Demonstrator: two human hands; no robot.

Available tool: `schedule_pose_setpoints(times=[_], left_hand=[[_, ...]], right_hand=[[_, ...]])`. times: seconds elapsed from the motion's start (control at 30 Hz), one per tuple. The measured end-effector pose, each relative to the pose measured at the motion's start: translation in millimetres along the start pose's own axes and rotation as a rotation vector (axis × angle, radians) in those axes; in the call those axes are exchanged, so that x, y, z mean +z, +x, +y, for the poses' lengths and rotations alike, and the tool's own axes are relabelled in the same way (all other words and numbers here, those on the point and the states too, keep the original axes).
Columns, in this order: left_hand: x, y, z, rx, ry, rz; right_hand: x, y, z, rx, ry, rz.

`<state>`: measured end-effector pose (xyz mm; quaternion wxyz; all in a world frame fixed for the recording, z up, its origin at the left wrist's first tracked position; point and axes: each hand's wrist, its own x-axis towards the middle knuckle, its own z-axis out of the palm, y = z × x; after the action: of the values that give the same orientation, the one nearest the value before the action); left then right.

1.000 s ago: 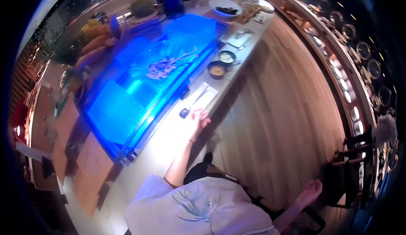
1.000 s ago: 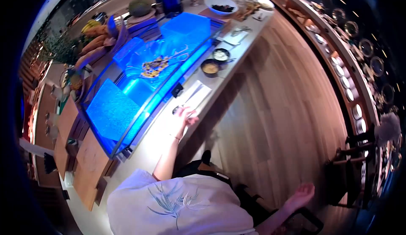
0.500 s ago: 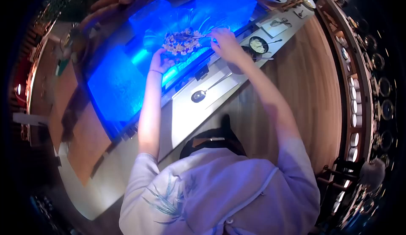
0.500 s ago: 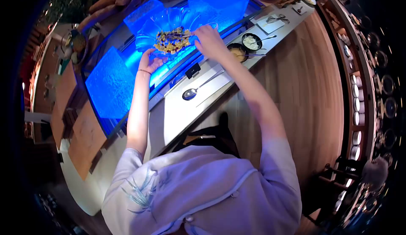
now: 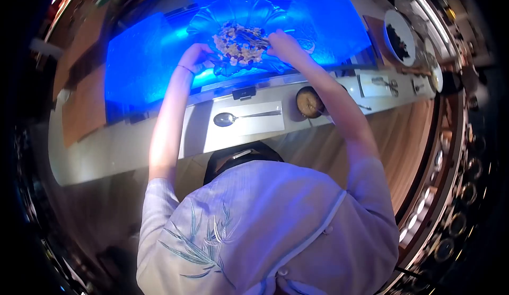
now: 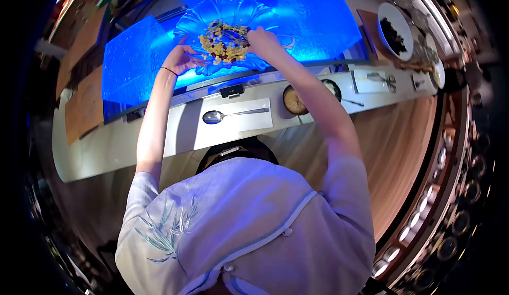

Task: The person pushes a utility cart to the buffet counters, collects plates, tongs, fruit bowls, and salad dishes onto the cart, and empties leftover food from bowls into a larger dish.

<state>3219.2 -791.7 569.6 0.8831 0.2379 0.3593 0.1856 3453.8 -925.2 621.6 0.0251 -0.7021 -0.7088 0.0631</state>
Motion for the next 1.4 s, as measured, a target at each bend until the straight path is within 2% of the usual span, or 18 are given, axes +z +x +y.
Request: schedule_pose_setpoints(times=[0.13,0.2,0.23,0.3,0.4,0.47,0.5,0.57,0.6,0.63,0.67,0.83,0.9,1.0,1.07,1.2,1.27,1.4], left_hand=[[12,-14,1,0.006,0.066,0.066],[26,-32,-1,0.068,0.015,0.087],[48,-49,-7,0.233,0.077,0.134],[58,-64,-6,0.257,0.005,0.124],[72,-112,5,0.362,-0.032,0.069],[58,-138,6,0.438,-0.017,0.137],[59,-155,5,0.465,-0.047,0.119],[42,-181,0,0.497,-0.113,0.162],[47,-199,-6,0.545,-0.140,0.197],[42,-216,-10,0.502,-0.209,0.221],[19,-232,-16,0.509,-0.215,0.097],[21,-314,-64,0.664,-0.256,0.413],[27,-343,-89,0.769,-0.233,0.491],[45,-377,-124,0.873,-0.197,0.634],[51,-394,-150,0.898,-0.290,0.646],[56,-417,-208,1.022,-0.491,0.747],[40,-430,-247,1.064,-0.484,0.654],[57,-440,-298,1.148,-0.723,0.782]], right_hand=[[-28,-2,21,-0.042,0.164,0.136],[-50,-13,29,-0.085,0.295,0.298],[-68,-27,29,-0.094,0.372,0.389],[-97,-61,26,-0.104,0.568,0.487],[-113,-111,24,-0.054,0.619,0.368],[-108,-135,17,-0.100,0.735,0.234],[-93,-140,16,-0.177,0.826,0.203],[-63,-146,8,-0.140,0.945,-0.035],[-35,-144,5,-0.173,0.962,-0.062],[-16,-143,-2,-0.149,0.905,-0.141],[14,-139,-6,-0.189,0.842,-0.102],[117,-116,-22,-0.238,0.615,-0.128],[142,-110,-27,-0.348,0.496,-0.101],[164,-108,-31,-0.413,0.450,-0.027],[172,-107,-27,-0.408,0.478,-0.084],[171,-100,-30,-0.458,0.252,0.078],[194,-97,-22,-0.462,0.122,0.153],[213,-92,-7,-0.466,-0.053,0.028]])
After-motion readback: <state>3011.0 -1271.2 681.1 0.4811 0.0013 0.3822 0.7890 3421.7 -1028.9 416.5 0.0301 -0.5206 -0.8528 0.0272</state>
